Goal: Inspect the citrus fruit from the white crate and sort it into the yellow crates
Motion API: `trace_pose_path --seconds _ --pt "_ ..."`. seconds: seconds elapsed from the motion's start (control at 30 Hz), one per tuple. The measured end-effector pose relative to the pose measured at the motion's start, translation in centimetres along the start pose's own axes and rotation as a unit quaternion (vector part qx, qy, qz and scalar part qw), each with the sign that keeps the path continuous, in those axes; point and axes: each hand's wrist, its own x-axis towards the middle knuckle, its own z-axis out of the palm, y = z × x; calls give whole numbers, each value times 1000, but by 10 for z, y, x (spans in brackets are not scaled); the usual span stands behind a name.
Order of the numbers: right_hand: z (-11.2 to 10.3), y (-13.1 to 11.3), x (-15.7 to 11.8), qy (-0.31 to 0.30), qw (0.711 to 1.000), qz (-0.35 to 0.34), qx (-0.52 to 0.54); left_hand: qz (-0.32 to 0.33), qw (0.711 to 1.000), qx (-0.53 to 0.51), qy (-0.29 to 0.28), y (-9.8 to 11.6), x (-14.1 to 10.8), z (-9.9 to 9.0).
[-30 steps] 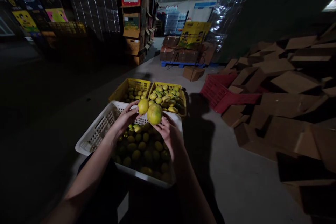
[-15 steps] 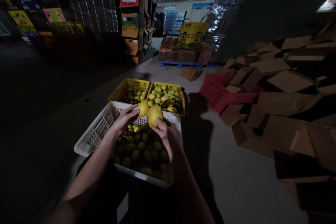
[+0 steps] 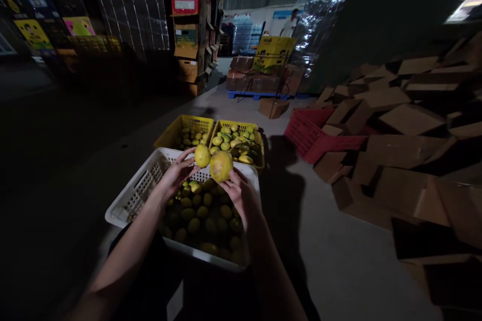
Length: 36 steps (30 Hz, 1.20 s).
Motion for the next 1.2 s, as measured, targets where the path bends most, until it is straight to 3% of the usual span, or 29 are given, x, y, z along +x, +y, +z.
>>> trace_pose_path --seconds 0.17,0.43,0.7,0.97,1.2 --pt "6 -10 -3 3 996 68 60 4 1000 -6 6 1 -1 2" --pt "19 -11 -12 17 997 64 44 -5 997 73 13 1 -10 9" --pt "10 -7 -8 9 997 66 35 -23 999 38 19 -1 -5 7" --pt "24 -16 -22 -19 999 47 15 -27 996 84 24 -2 -6 6" --pt "25 -16 -15 7 993 95 65 -54 991 122 15 -6 -6 8"
